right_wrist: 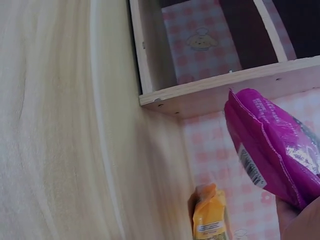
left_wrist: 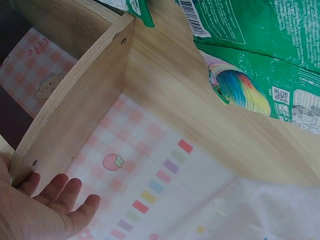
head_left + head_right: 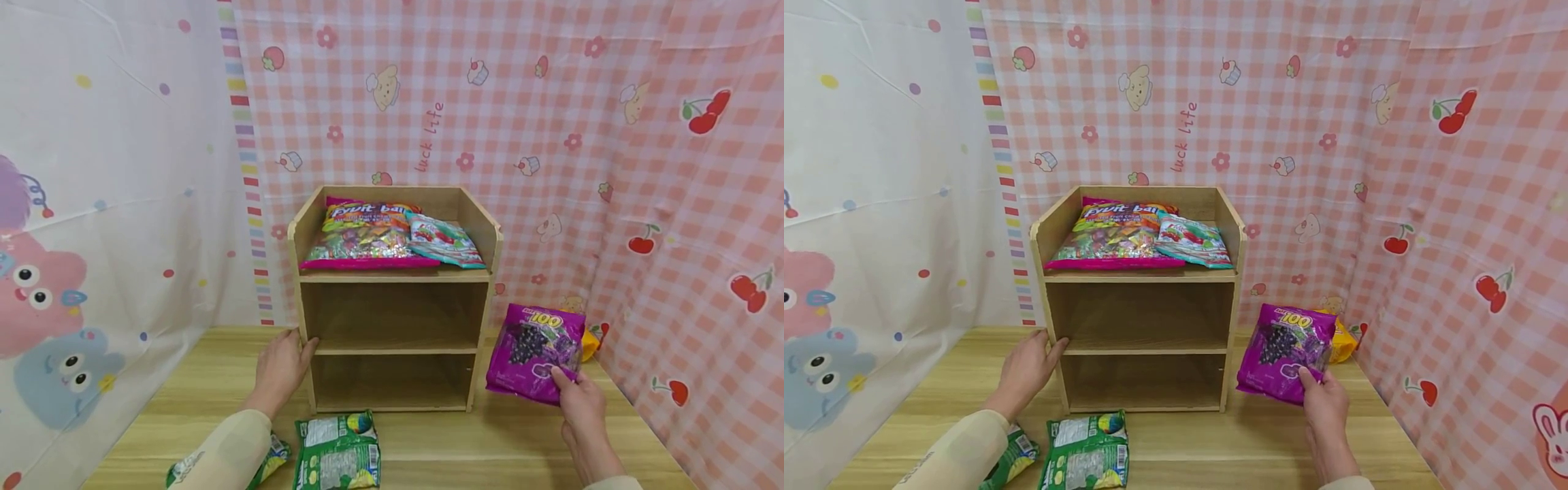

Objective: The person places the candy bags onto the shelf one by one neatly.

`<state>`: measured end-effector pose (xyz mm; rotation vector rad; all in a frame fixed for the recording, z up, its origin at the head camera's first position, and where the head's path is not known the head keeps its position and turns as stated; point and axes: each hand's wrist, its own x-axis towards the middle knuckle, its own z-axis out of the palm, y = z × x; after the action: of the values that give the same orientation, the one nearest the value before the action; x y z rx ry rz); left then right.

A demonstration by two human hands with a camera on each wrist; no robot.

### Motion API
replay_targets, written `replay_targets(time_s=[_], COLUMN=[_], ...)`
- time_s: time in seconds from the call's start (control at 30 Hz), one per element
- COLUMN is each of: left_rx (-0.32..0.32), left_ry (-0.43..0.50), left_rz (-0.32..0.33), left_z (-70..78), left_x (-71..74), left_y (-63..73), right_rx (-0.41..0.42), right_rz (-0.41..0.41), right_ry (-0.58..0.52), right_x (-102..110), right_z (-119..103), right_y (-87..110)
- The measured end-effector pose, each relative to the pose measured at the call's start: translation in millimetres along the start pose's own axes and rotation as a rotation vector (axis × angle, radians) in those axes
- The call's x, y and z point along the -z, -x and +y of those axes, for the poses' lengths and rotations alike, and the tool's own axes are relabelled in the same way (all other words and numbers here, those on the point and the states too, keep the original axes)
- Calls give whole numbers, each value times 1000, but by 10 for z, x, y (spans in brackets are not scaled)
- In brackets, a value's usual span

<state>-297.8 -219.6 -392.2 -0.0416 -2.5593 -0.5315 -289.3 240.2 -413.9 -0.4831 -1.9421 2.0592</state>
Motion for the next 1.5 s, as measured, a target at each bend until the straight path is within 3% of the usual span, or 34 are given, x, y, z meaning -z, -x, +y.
replay_targets(time_s=[0.13,0.3,0.57,0.77,1.5], left_rx=[3,3,2,-7,-10], left_ry=[0,-5,1,3,0], left_rz=[1,-2,0,21,30], left_z=[-2,-6,20,32,10], left_x=[1,1,14,18,12], left_y=[0,6,7,2,12], right_rx=[109,181,309,431,574], right_rz=[0,28,65,48,-20], right_ry=[-134,-314,-460,-593,-823], right_x=[-29,-108,-162,-192,-303], right_z=[-30,-84,-177,-209,-357], right_y=[55,97,184,237,474])
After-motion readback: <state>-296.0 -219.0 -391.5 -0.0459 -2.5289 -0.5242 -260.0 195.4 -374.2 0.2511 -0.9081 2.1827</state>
